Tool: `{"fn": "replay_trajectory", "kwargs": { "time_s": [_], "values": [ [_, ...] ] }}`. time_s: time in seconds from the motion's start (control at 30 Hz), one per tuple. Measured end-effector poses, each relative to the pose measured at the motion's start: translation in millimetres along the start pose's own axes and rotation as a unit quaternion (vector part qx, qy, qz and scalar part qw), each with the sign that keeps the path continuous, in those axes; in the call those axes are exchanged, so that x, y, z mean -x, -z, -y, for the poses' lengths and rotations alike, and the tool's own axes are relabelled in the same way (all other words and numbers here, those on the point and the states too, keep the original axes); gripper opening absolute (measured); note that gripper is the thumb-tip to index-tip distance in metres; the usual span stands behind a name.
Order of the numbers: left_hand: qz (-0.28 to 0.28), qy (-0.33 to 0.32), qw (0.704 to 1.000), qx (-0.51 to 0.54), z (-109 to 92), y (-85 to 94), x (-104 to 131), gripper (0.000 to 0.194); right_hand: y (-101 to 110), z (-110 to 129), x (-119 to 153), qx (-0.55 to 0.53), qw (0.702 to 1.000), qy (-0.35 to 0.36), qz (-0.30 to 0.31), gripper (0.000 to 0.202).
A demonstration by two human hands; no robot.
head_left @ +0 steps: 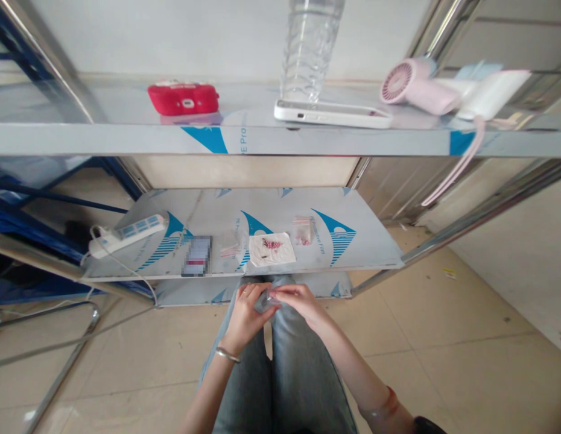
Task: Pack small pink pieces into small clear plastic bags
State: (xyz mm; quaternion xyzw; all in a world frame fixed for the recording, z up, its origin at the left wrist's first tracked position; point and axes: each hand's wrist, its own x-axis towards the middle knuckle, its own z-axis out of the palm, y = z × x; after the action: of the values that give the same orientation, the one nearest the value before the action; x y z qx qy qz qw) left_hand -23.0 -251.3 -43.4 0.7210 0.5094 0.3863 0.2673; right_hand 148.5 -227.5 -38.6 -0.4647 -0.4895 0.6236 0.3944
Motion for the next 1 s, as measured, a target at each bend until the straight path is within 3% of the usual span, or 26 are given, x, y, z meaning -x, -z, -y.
{"fn": "replay_trajectory", "kwargs": {
  "time_s": [0.07,0.13,0.2,0.33,0.4,0.57,0.67,0.83,1.0],
  "values": [
    [-0.024,0.074,0.989,0.122,15.0,-4.1,-13.2,0.04,7.5,-4.6,-16.4,0.024,0.999,0.027,-0.027,0.03],
    [-0.041,0.138,0.954,0.263,33.1,-8.2,-32.5,0.035,15.3,-14.3,-39.9,0.077,0.991,0.073,-0.082,0.028],
    [-0.042,0.182,0.898,0.399,53.1,-11.5,-55.7,0.031,21.1,-27.3,-67.5,0.142,0.972,0.097,-0.161,0.024],
    [-0.023,0.273,0.746,0.607,91.9,-14.7,-99.4,0.016,23.3,-51.0,-118.5,0.282,0.914,0.119,-0.266,0.019],
    [0.003,0.292,0.708,0.643,108.3,-15.2,-113.8,0.021,20.9,-58.7,-135.8,0.346,0.882,0.126,-0.293,0.019],
    [0.046,0.328,0.665,0.669,138.4,-16.4,-127.8,0.026,15.8,-73.5,-154.0,0.447,0.82,0.114,-0.338,0.019],
    [0.056,0.333,0.644,0.687,150.1,-16.8,-129.2,0.027,15.8,-81.5,-155.0,0.464,0.807,0.122,-0.344,0.02],
    [0.076,0.324,0.648,0.685,159.7,-16.8,-130.6,0.028,16.4,-83.1,-155.0,0.427,0.817,0.135,-0.363,0.022],
    [0.091,0.345,0.637,0.684,158.2,-17.6,-131.5,0.032,4.1,-59.2,-160.8,0.317,0.851,0.235,-0.347,0.027]
  ]
}}
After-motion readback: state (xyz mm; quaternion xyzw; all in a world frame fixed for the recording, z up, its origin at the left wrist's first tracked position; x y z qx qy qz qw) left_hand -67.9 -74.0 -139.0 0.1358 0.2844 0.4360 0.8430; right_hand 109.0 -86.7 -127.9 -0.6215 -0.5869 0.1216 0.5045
